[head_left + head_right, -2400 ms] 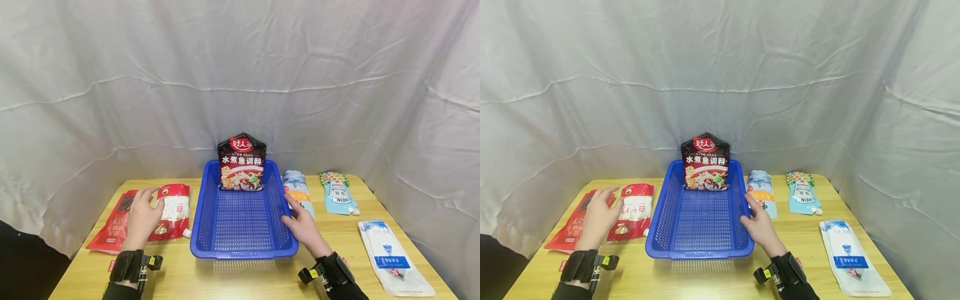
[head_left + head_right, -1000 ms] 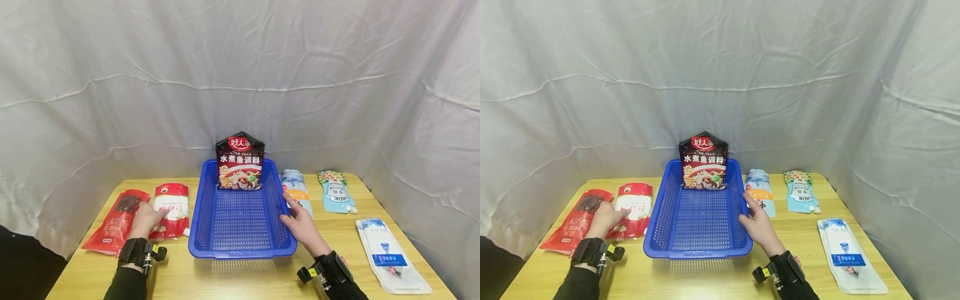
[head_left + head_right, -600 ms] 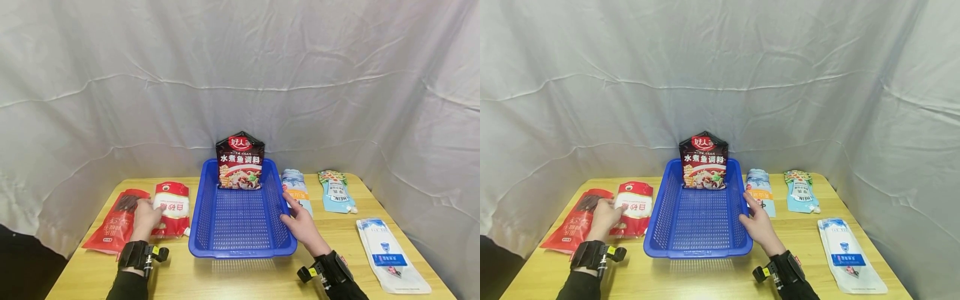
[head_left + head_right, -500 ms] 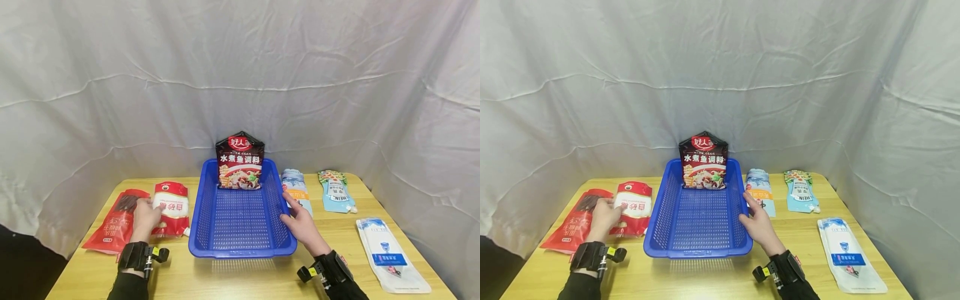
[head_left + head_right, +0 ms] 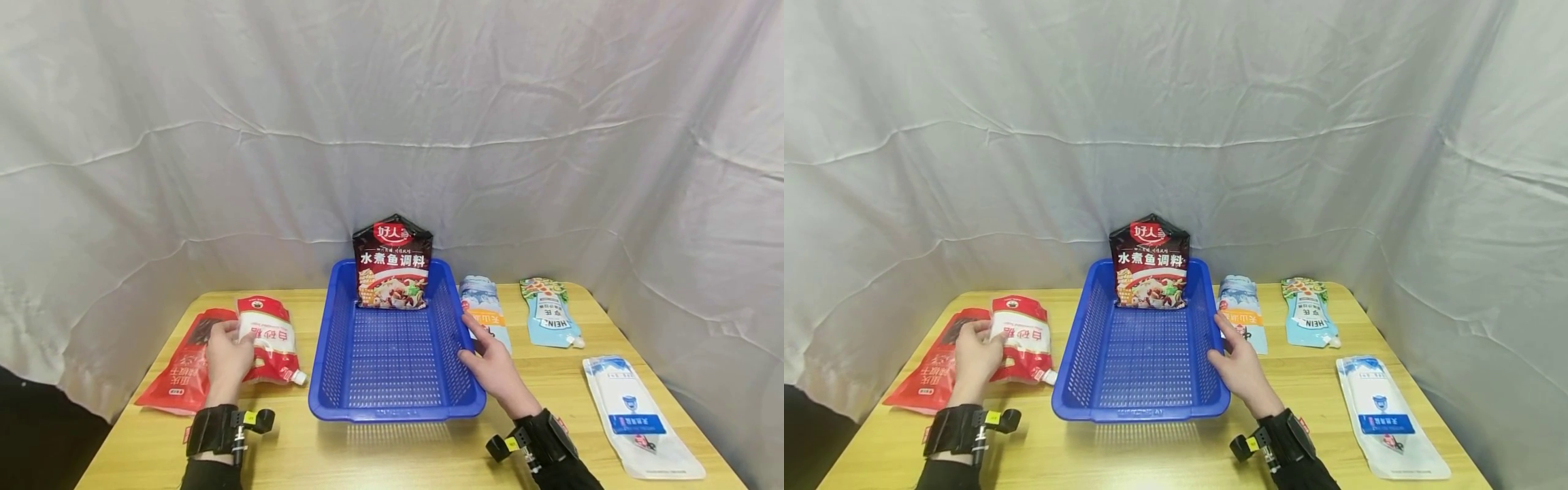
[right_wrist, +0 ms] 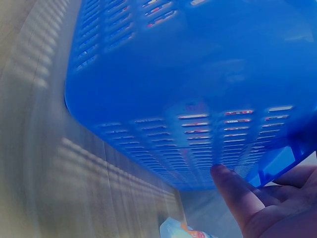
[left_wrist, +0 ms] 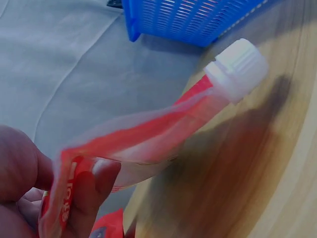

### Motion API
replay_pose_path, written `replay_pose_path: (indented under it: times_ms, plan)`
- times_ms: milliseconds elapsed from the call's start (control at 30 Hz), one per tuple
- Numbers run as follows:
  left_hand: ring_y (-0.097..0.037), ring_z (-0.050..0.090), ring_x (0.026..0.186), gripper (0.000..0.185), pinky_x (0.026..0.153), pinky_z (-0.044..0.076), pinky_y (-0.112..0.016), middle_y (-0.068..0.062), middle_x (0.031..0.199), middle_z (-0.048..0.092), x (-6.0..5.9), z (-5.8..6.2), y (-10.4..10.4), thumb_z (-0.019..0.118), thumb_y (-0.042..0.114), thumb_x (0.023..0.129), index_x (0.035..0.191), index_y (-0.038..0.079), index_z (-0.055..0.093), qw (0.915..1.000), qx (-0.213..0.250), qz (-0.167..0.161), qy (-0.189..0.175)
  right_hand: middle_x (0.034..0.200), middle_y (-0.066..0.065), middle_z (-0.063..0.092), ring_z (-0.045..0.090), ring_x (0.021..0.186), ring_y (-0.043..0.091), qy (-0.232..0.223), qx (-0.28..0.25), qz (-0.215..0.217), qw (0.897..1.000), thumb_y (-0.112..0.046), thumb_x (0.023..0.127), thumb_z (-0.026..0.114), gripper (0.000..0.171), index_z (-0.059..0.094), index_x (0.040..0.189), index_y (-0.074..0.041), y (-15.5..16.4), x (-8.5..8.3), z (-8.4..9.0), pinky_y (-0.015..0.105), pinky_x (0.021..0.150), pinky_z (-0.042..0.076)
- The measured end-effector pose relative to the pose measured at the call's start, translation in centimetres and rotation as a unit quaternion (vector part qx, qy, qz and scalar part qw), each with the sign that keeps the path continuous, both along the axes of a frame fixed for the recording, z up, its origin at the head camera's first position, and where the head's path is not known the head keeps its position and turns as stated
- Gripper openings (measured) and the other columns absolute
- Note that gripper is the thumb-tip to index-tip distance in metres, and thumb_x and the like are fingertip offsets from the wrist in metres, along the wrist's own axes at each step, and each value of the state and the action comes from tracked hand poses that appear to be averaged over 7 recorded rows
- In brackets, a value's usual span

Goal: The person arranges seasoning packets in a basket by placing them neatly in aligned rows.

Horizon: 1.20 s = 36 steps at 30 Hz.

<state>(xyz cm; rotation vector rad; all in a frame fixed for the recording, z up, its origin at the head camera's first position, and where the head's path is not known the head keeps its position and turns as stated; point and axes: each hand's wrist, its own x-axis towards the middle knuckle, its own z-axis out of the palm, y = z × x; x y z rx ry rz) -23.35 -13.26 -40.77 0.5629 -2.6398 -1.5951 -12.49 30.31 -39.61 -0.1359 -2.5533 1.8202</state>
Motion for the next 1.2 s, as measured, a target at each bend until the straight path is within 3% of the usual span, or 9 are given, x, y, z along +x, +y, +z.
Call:
replay_pose_path:
  times_ms: [300,600,700,833,1033,1200]
  plan:
    - [-0.045,0.053,0.130,0.051,0.104,0.049,-0.059,-0.032,0.148,0.050,0.4,0.9,0.1,0.054,0.013,0.107,0.152,-0.002,0.035,0.9970,0.052,0.049,0.029,0.172,0.014,0.020,0.045,0.142,0.048,-0.009,0.000,-0.001,1.000,0.000,0.099,0.056,0.070,0.028,0.163,-0.004,-0.1,0.1,0.2,0.052,0.105,0.051]
    - [-0.034,0.058,0.126,0.050,0.099,0.056,-0.046,-0.022,0.148,0.056,0.9,3.2,0.2,0.056,0.021,0.107,0.151,0.004,0.038,0.9909,0.089,0.086,0.051,0.171,0.015,0.024,0.049,0.139,0.048,-0.006,-0.005,-0.002,1.000,0.001,0.098,0.057,0.071,0.029,0.163,-0.005,-0.1,0.1,0.1,0.048,0.098,0.057]
    - [-0.032,0.059,0.126,0.050,0.084,0.060,-0.027,-0.017,0.150,0.056,1.1,4.1,0.3,0.058,0.024,0.107,0.151,0.008,0.039,0.9886,0.107,0.093,0.051,0.170,0.015,0.026,0.051,0.137,0.047,-0.002,-0.005,-0.002,1.000,0.001,0.098,0.058,0.071,0.029,0.163,-0.004,0.0,0.1,0.1,0.046,0.096,0.059]
    - [-0.029,0.061,0.123,0.051,0.067,0.055,-0.012,-0.016,0.151,0.056,1.5,5.4,0.6,0.061,0.026,0.105,0.150,0.010,0.041,0.9851,0.131,0.097,0.055,0.170,0.015,0.027,0.052,0.137,0.047,0.001,-0.004,-0.001,1.000,0.002,0.098,0.058,0.071,0.030,0.163,-0.004,0.0,0.1,0.0,0.044,0.096,0.059]
    - [-0.018,0.065,0.109,0.051,0.067,0.057,-0.014,-0.016,0.147,0.058,2.2,6.9,1.6,0.066,0.028,0.103,0.147,0.013,0.045,0.9770,0.173,0.100,0.074,0.169,0.015,0.029,0.053,0.135,0.046,-0.002,-0.002,-0.006,1.000,0.002,0.097,0.059,0.071,0.032,0.162,-0.004,0.0,0.1,0.1,0.045,0.094,0.060]
    - [-0.016,0.067,0.109,0.051,0.072,0.059,-0.016,-0.012,0.145,0.061,2.7,7.7,3.0,0.069,0.030,0.101,0.144,0.015,0.047,0.9737,0.185,0.089,0.098,0.168,0.014,0.031,0.054,0.135,0.046,-0.009,-0.001,-0.015,1.000,0.000,0.097,0.061,0.071,0.033,0.162,-0.006,0.0,0.1,0.2,0.046,0.093,0.060]
